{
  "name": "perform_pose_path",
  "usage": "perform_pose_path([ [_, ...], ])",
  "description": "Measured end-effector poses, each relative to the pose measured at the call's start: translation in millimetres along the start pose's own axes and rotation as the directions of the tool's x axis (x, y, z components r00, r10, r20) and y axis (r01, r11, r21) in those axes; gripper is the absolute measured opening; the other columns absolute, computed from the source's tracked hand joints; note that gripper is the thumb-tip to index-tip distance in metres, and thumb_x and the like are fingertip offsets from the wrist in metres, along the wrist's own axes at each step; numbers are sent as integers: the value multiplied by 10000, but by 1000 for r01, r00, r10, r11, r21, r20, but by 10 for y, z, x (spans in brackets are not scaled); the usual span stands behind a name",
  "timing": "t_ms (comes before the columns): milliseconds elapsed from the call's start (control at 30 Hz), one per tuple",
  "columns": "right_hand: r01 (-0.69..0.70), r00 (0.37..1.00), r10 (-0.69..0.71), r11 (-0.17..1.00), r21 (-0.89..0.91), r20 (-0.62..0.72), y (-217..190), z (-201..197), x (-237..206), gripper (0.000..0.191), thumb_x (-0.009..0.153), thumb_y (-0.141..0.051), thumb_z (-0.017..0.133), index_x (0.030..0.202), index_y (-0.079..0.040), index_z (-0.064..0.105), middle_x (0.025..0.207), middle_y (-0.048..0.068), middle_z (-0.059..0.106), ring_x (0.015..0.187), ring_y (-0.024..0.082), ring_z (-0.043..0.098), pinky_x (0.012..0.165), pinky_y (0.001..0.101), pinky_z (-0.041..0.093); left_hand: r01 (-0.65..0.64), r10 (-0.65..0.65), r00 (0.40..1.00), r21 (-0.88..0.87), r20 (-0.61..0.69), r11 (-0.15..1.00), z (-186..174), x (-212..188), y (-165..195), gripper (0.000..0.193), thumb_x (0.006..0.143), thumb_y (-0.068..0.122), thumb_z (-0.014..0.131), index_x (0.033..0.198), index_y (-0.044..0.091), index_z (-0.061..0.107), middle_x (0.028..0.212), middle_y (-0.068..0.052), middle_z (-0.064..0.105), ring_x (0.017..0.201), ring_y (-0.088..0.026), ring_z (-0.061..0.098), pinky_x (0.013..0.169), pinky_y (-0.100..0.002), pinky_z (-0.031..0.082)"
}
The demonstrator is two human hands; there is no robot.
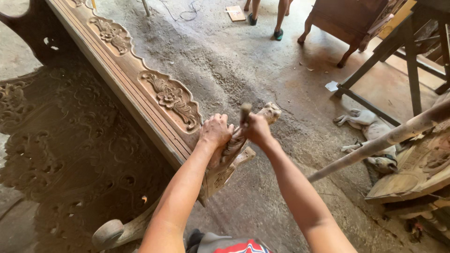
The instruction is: The person sands the carved edges and legs of an ornate wooden chair frame, rubbing a small abrasive block along the carved rail and then working a small tool over the leg and scroll details, steadying the frame with the other hand.
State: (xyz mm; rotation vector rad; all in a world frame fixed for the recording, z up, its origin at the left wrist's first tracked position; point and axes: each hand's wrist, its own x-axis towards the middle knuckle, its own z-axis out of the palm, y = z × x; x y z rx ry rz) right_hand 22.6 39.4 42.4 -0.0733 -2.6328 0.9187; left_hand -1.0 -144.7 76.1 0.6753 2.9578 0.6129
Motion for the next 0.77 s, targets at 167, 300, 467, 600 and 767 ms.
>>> perform_pose_path([
  [167, -1, 999, -2, 997, -82, -43, -59, -49, 22, 194, 972, -185, 604, 844, -53, 666, 718, 109, 685, 638, 258, 696, 579, 421, 574, 1, -1, 1000, -2, -21, 1000, -1, -7, -4, 436, 916, 412, 619, 1156, 49, 630, 1214, -221, 628, 1175, -391, 602, 1007, -509, 486],
  [300, 113, 990, -119, 990, -81, -73, 12, -65, -43, 148, 952, -151, 623, 844, -70, 684, 731, 102, 698, 637, 241, 681, 577, 416, 568, -18, 18, 999, -11, -30, 1000, 56, -19, -22, 432, 918, 406, 615, 1157, 46, 631, 1216, -216, 639, 1179, -381, 614, 1016, -498, 496],
  [467, -59, 997, 61, 997, -42, 46, 16, 28, 10, 105, 937, -113, 629, 854, -71, 677, 756, 101, 717, 643, 209, 700, 596, 383, 591, -3, 3, 1000, -9, -29, 1000, 63, 4, -38, 409, 909, 389, 615, 1133, 47, 630, 1204, -227, 632, 1168, -396, 604, 1008, -510, 485],
  [600, 96, 989, -103, 993, -69, -110, 125, -3, -47, 65, 889, -105, 667, 848, -65, 698, 774, 135, 728, 693, 278, 695, 604, 427, 575, -23, 23, 998, -10, -52, 1000, 158, -36, -65, 402, 904, 378, 617, 1129, 45, 635, 1194, -228, 643, 1159, -392, 621, 1003, -503, 501],
  [767, 30, 999, -30, 999, 26, 19, 12, 133, -65, 112, 950, -236, 693, 992, -142, 736, 889, 115, 762, 817, 294, 746, 736, 455, 609, -9, 8, 998, -15, -59, 1000, 101, -7, -60, 397, 903, 379, 627, 1136, 58, 637, 1205, -219, 645, 1160, -399, 621, 1007, -508, 500],
])
